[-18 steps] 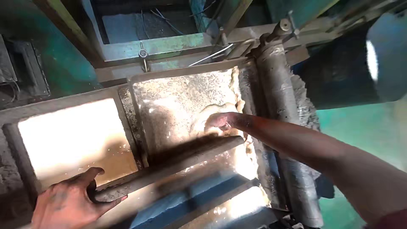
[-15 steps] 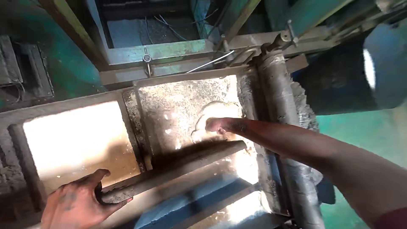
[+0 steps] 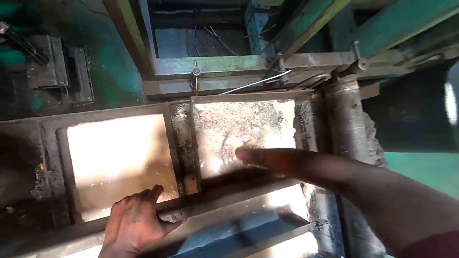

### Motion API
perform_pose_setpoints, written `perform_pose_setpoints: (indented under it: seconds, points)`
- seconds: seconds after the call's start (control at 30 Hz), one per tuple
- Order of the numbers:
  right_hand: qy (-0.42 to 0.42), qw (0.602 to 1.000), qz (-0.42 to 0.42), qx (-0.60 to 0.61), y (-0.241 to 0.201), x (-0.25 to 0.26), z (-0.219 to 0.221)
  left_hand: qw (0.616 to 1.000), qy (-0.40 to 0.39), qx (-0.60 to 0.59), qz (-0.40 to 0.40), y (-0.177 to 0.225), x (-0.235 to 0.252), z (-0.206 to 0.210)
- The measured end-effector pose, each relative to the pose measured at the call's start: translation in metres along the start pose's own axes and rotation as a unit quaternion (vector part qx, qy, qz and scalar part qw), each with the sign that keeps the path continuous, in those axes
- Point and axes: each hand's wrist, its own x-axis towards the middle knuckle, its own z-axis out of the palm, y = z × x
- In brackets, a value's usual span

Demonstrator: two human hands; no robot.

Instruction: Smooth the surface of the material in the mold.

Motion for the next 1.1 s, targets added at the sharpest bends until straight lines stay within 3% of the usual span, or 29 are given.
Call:
perform_pose_setpoints:
  seconds: [0.07, 0.13, 0.2, 0.23, 0.37, 0.5, 0.63, 0.7, 0.73, 0.8, 0.87, 1.1]
  points:
    - [0.017, 0.999, -0.017, 0.025, -0.013, -0.018, 0.003, 1.000, -0.011, 0.002, -0.005, 0.001, 0.001, -0.002]
    - [-0.003, 1.000, -0.017, -0.019, -0.034, -0.002, 0.008, 1.000, -0.025, -0.002, -0.009, 0.003, 0.001, -0.004]
    - [0.008, 0.997, -0.069, -0.046, -0.005, 0.031, 0.023, 0.999, -0.031, -0.001, -0.012, 0.002, 0.001, -0.004]
    - [0.027, 0.991, -0.133, -0.016, 0.016, 0.060, 0.033, 0.999, -0.038, -0.002, -0.015, 0.002, 0.001, -0.004]
    - [0.021, 0.996, -0.080, -0.026, 0.014, 0.108, 0.041, 0.998, -0.055, -0.012, -0.020, 0.004, 0.002, -0.008]
    - [0.020, 0.986, -0.108, -0.128, 0.004, 0.104, 0.032, 0.995, -0.089, -0.010, -0.032, 0.006, 0.003, -0.011]
    - [0.044, 0.986, -0.109, -0.118, 0.003, 0.101, 0.026, 0.997, -0.080, -0.011, -0.023, 0.004, 0.003, -0.010]
    - [0.062, 0.992, -0.103, -0.029, 0.007, 0.110, 0.025, 0.996, -0.082, -0.012, -0.021, 0.004, 0.004, -0.010]
    - [0.069, 0.991, -0.075, 0.083, 0.006, 0.112, 0.024, 0.997, -0.079, -0.013, -0.020, 0.004, 0.004, -0.010]
    - [0.068, 0.952, -0.020, 0.299, -0.001, 0.114, 0.021, 0.997, -0.077, -0.012, -0.020, 0.004, 0.004, -0.010]
    - [0.069, 0.904, -0.020, 0.422, 0.001, 0.119, 0.019, 0.997, -0.070, -0.008, -0.017, 0.003, 0.004, -0.009]
    - [0.091, 0.799, -0.089, 0.587, 0.018, 0.096, 0.004, 0.997, -0.079, -0.007, -0.018, 0.003, 0.004, -0.010]
